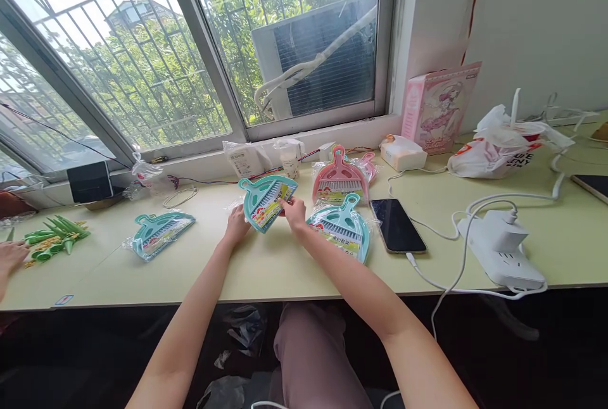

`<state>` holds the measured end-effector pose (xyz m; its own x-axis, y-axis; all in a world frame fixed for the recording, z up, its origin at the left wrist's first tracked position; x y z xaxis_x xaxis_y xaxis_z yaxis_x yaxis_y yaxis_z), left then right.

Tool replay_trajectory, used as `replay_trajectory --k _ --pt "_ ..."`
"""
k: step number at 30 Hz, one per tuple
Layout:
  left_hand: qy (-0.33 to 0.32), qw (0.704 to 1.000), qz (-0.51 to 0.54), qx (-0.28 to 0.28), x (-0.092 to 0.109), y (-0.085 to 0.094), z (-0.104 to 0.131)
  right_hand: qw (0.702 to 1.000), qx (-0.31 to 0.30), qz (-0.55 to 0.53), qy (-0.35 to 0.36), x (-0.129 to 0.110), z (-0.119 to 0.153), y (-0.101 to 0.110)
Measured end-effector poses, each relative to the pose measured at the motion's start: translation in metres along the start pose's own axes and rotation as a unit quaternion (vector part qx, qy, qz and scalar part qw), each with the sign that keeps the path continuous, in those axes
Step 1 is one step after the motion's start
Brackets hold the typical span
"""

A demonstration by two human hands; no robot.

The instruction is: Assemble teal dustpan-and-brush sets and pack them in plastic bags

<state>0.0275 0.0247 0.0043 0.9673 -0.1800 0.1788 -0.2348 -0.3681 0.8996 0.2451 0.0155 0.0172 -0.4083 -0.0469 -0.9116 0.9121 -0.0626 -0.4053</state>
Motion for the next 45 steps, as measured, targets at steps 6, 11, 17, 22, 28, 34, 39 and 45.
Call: replay_trajectory --k 6,11,17,22,28,34,39,45 --pt "-0.039 0.995 0.047 -0.078 -0.004 -0.010 0.003 1.000 0.006 -0.001 -0.006 0.003 -0.001 0.001" --pt "-0.018 0.992 0.095 -0.079 -0.002 -0.005 0.001 1.000 0.006 0.007 -0.008 0.003 0.001 0.000" --pt "0.034 0.996 -0.076 0.027 -0.011 0.024 0.009 1.000 0.012 0.021 -0.006 0.002 0.001 0.001" --pt "0.063 0.995 -0.037 0.069 0.001 0.026 0.010 1.000 0.022 0.013 -0.003 0.004 0.000 0.003" --pt "-0.028 0.997 0.014 -0.076 0.021 -0.004 0.008 0.999 0.028 0.013 0.007 0.005 -0.003 0.005" --pt "-0.011 0.999 -0.002 -0.048 0.009 0.006 0.008 0.999 0.036 0.001 -0.002 0.006 -0.004 0.008" --pt "0.027 0.999 0.018 -0.039 0.002 0.013 0.011 0.999 0.034 0.004 -0.010 0.007 -0.005 0.006" --pt "0.047 0.997 -0.029 -0.048 -0.002 0.016 0.009 1.000 0.016 0.006 -0.015 0.005 -0.002 0.003"
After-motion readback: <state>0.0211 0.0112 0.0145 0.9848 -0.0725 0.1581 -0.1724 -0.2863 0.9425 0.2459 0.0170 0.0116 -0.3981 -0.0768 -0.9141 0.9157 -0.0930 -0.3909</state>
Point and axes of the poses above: each hand's wrist, its own z-axis away from the middle knuckle, its own y-axis out of the back of the hand, x = y × z, the point moved 4 cm from there along -z, towards the middle knuckle, and after that the axes turned 2 degrees about -y, right-handed, at the moved point
